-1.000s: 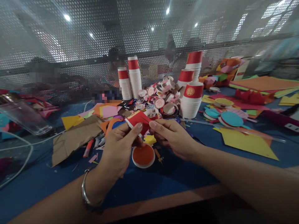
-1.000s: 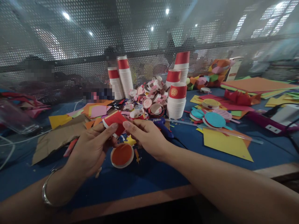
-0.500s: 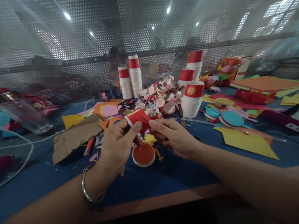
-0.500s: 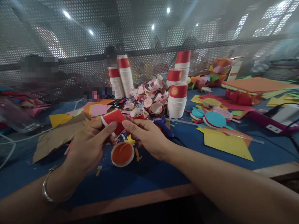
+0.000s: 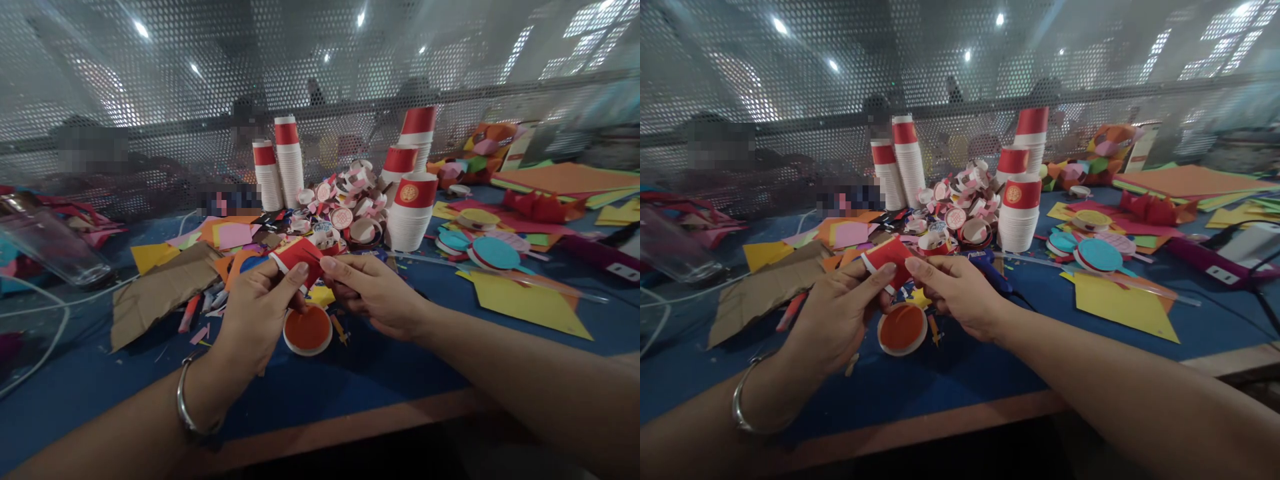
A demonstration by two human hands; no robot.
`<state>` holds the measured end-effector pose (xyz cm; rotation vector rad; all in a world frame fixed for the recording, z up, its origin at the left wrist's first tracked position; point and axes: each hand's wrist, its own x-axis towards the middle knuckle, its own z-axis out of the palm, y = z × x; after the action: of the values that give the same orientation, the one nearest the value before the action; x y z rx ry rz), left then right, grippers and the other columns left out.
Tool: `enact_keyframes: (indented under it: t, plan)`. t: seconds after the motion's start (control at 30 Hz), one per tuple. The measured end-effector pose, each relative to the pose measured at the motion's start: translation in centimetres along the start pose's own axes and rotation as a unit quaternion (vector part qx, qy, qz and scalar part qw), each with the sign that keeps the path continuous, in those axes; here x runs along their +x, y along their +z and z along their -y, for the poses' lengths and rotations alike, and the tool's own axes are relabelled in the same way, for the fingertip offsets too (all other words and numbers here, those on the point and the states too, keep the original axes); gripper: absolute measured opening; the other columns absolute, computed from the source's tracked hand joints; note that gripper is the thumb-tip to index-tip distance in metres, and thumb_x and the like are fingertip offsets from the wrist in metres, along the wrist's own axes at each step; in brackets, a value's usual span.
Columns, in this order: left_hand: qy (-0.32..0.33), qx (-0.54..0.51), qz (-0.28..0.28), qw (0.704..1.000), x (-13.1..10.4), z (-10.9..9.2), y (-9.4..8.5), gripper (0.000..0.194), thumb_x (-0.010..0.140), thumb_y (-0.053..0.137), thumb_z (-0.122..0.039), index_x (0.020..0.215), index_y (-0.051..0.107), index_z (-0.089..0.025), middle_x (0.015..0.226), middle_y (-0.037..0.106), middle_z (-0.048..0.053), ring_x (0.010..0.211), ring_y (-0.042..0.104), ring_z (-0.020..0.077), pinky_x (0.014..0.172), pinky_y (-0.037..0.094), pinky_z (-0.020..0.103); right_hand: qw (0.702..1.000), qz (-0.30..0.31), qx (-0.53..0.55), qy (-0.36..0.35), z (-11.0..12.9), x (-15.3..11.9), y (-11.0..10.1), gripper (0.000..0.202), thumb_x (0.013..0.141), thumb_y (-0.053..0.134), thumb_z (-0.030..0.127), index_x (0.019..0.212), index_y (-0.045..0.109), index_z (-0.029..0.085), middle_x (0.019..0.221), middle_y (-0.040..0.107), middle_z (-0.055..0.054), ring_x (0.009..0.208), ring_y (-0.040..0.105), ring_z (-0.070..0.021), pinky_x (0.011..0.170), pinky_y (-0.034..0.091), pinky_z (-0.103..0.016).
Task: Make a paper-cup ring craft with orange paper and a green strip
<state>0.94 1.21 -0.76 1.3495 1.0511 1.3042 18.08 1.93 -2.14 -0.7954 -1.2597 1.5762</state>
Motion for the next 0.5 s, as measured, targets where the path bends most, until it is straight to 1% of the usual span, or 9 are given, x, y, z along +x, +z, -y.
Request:
enact_keyframes:
  t: [0.1,0.2,0.4,0.5]
  plan:
    - [-0.009,-0.024,0.003,1.000,-0.01,0.10,0.07,0.015,0.082,0.080,-0.029,0.075,0.075,-0.017,0.051,0.063,-0.002,0.047,0.055,0.0094,0.052,0.047,0.019,1.000,-0.005,-0.004,0.002,-0.03,0.07,0.00,0.051,0.079,0.082,0.062,0.070,0.056,0.020,0.059,0.033,0.010,0.050,0.019,-0.0061,0.042,0.011,-0.021]
    - [-0.003,-0.027,0.002,1.000,-0.13,0.20,0.06,0.014,0.083,0.080,-0.028,0.076,0.074,-0.018,0.051,0.063,-0.002,0.048,0.055,0.0093,0.052,0.048,0.018,1.000,-0.006,-0.001,0.002,-0.02,0.05,0.01,0.051,0.078,0.083,0.062,0.070,0.056,0.019,0.058,0.034,0.010,0.049,0.020,-0.0057,0.042,0.011,-0.020]
    - [0.008,-0.014,-0.006,1.000,-0.33,0.14,0.18,0.013,0.085,0.078,-0.028,0.079,0.073,-0.018,0.053,0.064,-0.004,0.049,0.058,0.0093,0.053,0.051,0.017,1.000,-0.005,0.010,0.007,-0.04,-0.02,0.01,0.051,0.078,0.084,0.061,0.071,0.056,0.018,0.057,0.033,0.011,0.049,0.018,-0.0049,0.042,0.010,-0.020]
    - [0.019,0.015,-0.014,1.000,-0.39,-0.18,0.29,0.013,0.085,0.078,-0.028,0.080,0.074,-0.018,0.051,0.063,-0.003,0.048,0.058,0.0098,0.051,0.051,0.017,1.000,-0.003,0.013,0.021,0.07,-0.06,0.01,0.051,0.078,0.083,0.062,0.072,0.057,0.019,0.056,0.033,0.011,0.048,0.018,-0.0048,0.042,0.009,-0.020]
